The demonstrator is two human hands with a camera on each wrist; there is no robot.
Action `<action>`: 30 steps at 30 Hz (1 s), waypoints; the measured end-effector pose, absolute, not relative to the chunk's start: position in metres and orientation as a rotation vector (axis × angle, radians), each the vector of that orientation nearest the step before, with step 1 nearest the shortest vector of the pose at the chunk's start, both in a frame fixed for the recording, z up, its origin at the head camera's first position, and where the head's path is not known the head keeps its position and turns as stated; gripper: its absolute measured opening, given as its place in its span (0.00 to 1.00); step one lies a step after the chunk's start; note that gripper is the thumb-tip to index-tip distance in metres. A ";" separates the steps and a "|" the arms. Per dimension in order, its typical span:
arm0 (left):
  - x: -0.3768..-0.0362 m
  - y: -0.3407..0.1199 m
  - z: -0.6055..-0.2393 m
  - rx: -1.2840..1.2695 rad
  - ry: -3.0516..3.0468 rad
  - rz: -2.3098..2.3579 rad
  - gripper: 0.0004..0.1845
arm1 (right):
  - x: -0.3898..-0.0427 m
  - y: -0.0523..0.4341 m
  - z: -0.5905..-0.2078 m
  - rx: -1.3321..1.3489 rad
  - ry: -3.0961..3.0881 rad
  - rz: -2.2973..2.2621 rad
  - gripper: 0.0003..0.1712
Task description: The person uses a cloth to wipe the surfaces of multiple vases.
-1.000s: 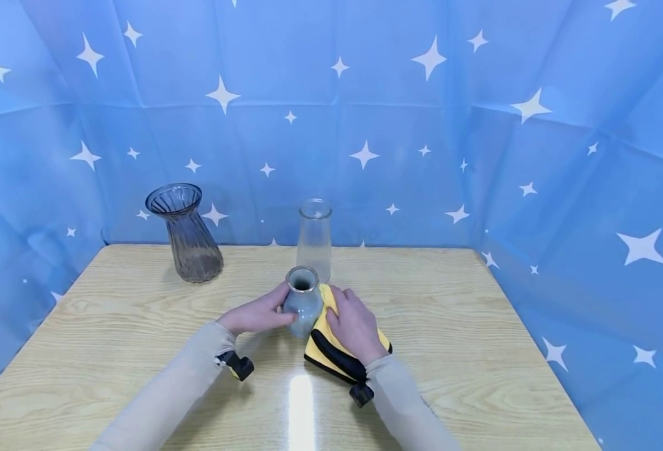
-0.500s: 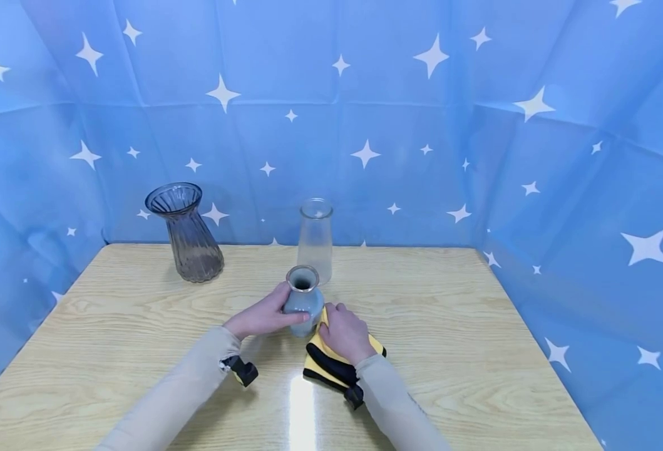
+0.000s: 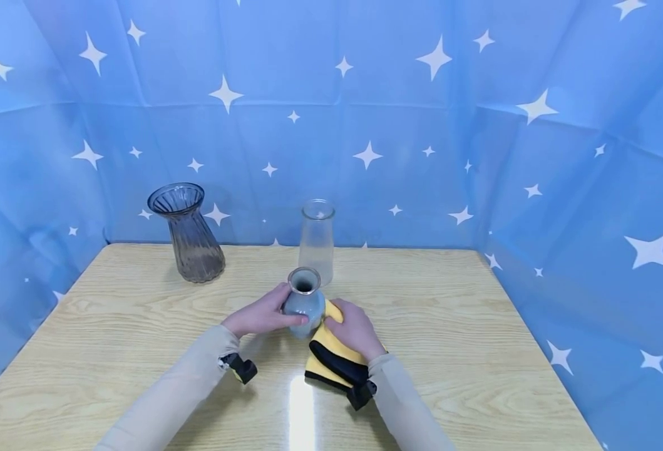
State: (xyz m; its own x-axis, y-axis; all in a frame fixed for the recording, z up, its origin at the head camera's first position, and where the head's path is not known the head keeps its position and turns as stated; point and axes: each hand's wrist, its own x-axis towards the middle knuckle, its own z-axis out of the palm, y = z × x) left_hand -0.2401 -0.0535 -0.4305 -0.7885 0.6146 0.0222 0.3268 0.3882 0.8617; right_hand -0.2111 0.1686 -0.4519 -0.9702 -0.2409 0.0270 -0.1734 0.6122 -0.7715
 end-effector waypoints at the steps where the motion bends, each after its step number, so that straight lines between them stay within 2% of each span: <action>1: -0.241 -0.054 -0.431 0.823 2.340 1.372 0.45 | -0.211 0.169 -0.449 -0.338 2.760 -1.324 0.18; 5: -0.241 -0.055 -0.430 0.770 2.313 1.420 0.48 | -0.207 0.170 -0.436 -0.374 2.889 -1.297 0.20; 9: -0.240 -0.056 -0.429 0.750 2.298 1.439 0.40 | -0.203 0.170 -0.422 -0.472 3.046 -1.140 0.23; 13: -0.239 -0.057 -0.429 0.742 2.265 1.466 0.38 | -0.202 0.168 -0.410 -0.577 3.160 -0.976 0.24; 19: -0.237 -0.056 -0.428 0.813 2.223 1.456 0.40 | -0.204 0.165 -0.394 -0.660 3.048 -1.194 0.26; 27: -0.237 -0.055 -0.428 0.876 2.125 1.450 0.38 | -0.201 0.170 -0.387 -0.321 2.701 -1.640 0.26; 30: -0.237 -0.055 -0.428 0.869 2.117 1.458 0.39 | -0.201 0.170 -0.387 -0.289 2.648 -1.689 0.27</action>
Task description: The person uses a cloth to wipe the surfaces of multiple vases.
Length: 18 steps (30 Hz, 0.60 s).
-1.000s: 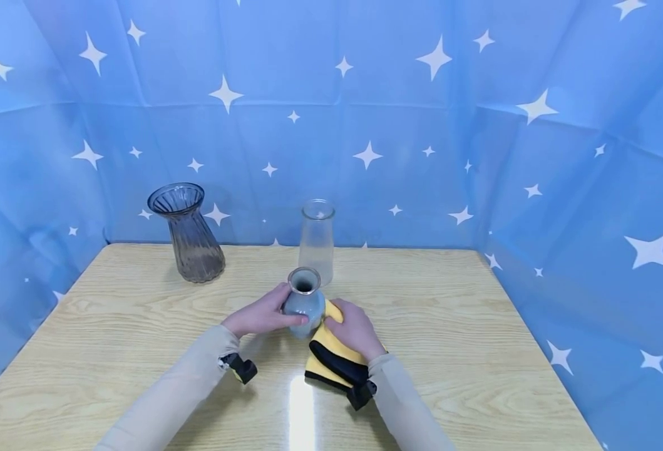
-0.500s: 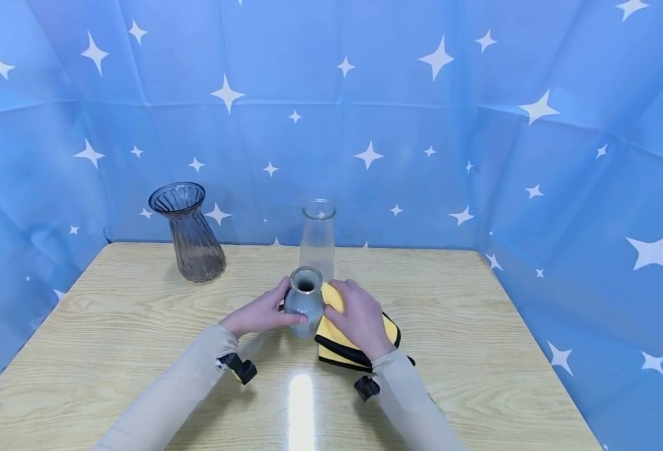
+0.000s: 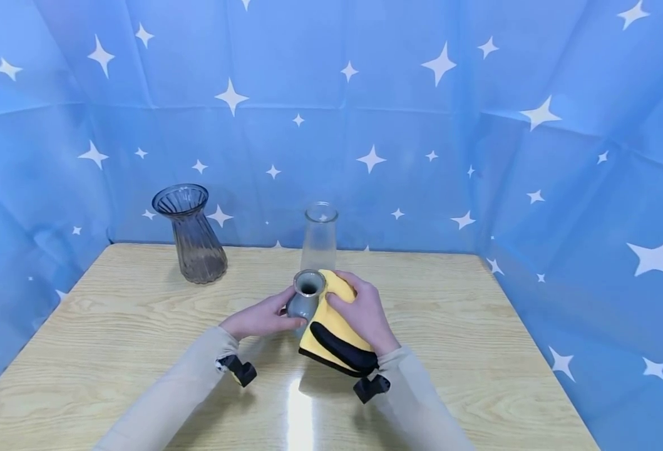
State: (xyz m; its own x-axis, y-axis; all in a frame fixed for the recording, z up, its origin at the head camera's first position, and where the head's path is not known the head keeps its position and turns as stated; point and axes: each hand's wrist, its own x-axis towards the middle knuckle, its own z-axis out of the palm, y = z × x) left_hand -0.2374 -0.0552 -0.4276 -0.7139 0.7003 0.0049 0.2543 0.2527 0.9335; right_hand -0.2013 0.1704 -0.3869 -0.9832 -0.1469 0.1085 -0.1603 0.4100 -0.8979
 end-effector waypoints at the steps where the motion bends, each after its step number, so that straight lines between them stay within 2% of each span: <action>1: -0.237 -0.056 -0.428 0.868 2.118 1.461 0.39 | -0.202 0.170 -0.387 0.292 -2.624 1.690 0.27; 7: -0.238 -0.055 -0.429 0.884 2.111 1.468 0.38 | -0.207 0.172 -0.394 0.442 -2.665 1.616 0.25; 13: -0.238 -0.054 -0.429 0.884 2.116 1.461 0.38 | -0.209 0.178 -0.399 0.809 -2.780 1.020 0.25; 18: -0.237 -0.054 -0.426 0.847 2.119 1.467 0.39 | -0.208 0.182 -0.402 0.834 -2.813 0.586 0.27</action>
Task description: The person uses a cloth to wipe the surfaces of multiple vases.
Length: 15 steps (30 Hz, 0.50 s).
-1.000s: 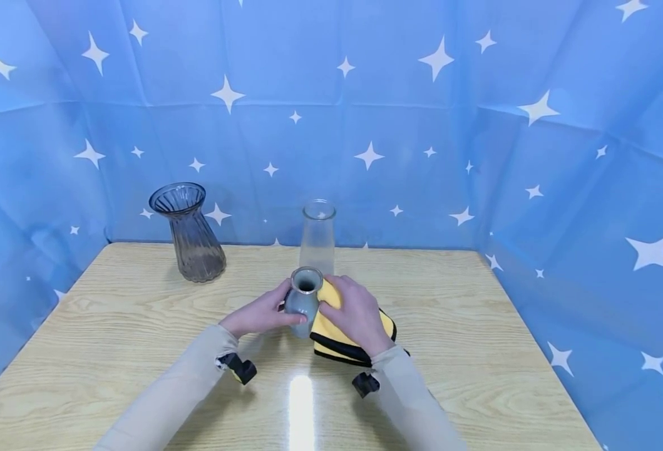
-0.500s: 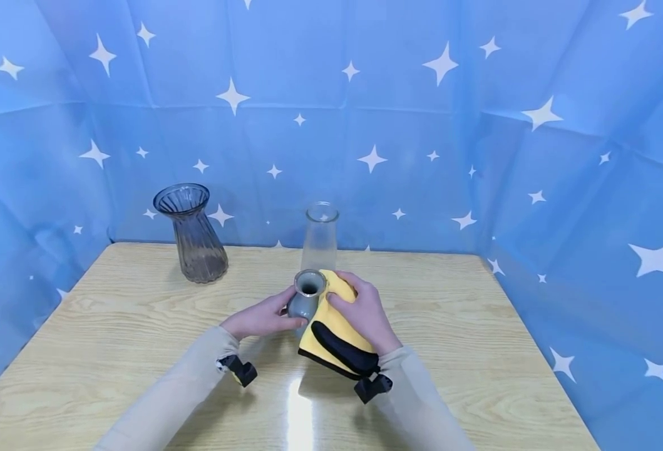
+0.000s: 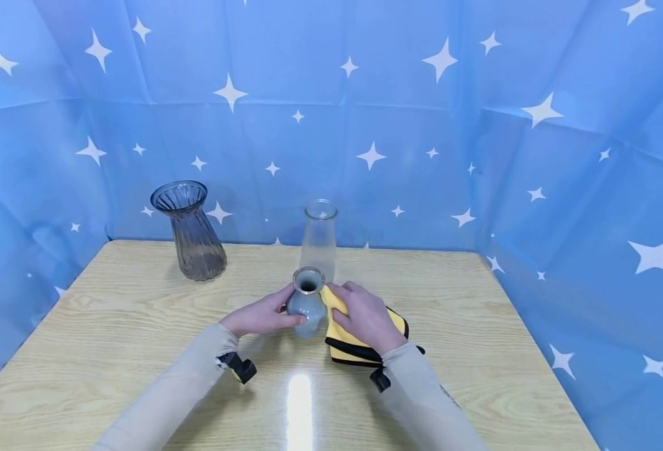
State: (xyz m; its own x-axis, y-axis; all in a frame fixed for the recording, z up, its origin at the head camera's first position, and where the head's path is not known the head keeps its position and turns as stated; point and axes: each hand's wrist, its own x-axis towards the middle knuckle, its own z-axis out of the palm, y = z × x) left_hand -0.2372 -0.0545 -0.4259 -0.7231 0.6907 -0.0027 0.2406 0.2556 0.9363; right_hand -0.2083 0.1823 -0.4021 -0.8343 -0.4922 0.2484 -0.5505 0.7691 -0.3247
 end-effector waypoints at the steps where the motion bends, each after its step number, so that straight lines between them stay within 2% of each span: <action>1: -0.237 -0.055 -0.426 0.848 2.117 1.469 0.39 | -0.208 0.182 -0.404 0.819 -2.817 0.549 0.27; 6: -0.238 -0.053 -0.427 0.908 2.130 1.478 0.38 | -0.208 0.176 -0.416 0.695 -2.822 0.558 0.26; 15: -0.238 -0.043 -0.436 0.963 2.272 1.449 0.37 | -0.210 0.170 -0.442 0.512 -2.937 0.849 0.22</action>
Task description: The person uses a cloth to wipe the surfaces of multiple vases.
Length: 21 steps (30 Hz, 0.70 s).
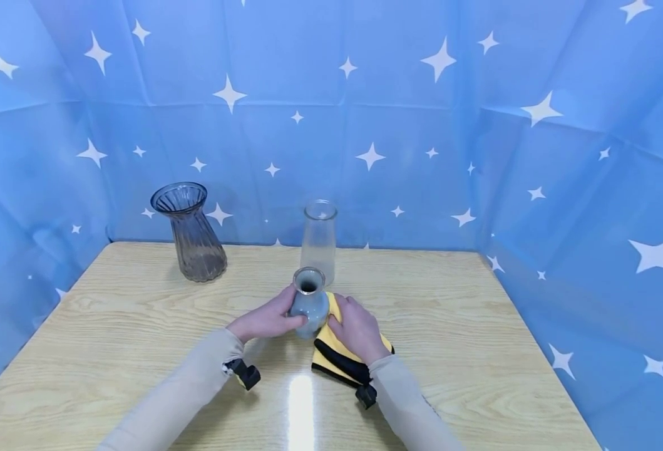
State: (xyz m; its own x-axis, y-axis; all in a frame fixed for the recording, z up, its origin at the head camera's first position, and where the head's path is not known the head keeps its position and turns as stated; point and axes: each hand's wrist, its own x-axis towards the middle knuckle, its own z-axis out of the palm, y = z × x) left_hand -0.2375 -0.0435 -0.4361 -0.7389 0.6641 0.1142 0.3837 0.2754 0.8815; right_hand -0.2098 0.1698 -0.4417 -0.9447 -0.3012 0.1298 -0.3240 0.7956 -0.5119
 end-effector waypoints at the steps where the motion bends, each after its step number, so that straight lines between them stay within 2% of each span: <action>1: -0.237 -0.042 -0.437 0.960 2.277 1.452 0.37 | -0.211 0.170 -0.445 0.515 -2.951 0.870 0.21; 10: -0.234 -0.042 -0.432 0.849 2.321 1.410 0.41 | -0.215 0.164 -0.450 0.522 -3.115 0.698 0.12; 15: -0.232 -0.044 -0.429 0.722 2.427 1.328 0.43 | -0.216 0.163 -0.449 0.479 -3.147 0.705 0.13; 21: -0.231 -0.045 -0.428 0.688 2.392 1.383 0.41 | -0.217 0.170 -0.450 0.554 -3.062 0.964 0.17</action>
State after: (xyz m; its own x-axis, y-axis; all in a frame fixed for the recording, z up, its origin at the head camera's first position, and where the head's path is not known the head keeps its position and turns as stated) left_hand -0.2312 -0.0448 -0.4283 -0.8427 0.5382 -0.0138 0.2565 0.4239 0.8686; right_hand -0.2171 0.1703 -0.4499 -0.9356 -0.3531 -0.0081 -0.2847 0.7676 -0.5743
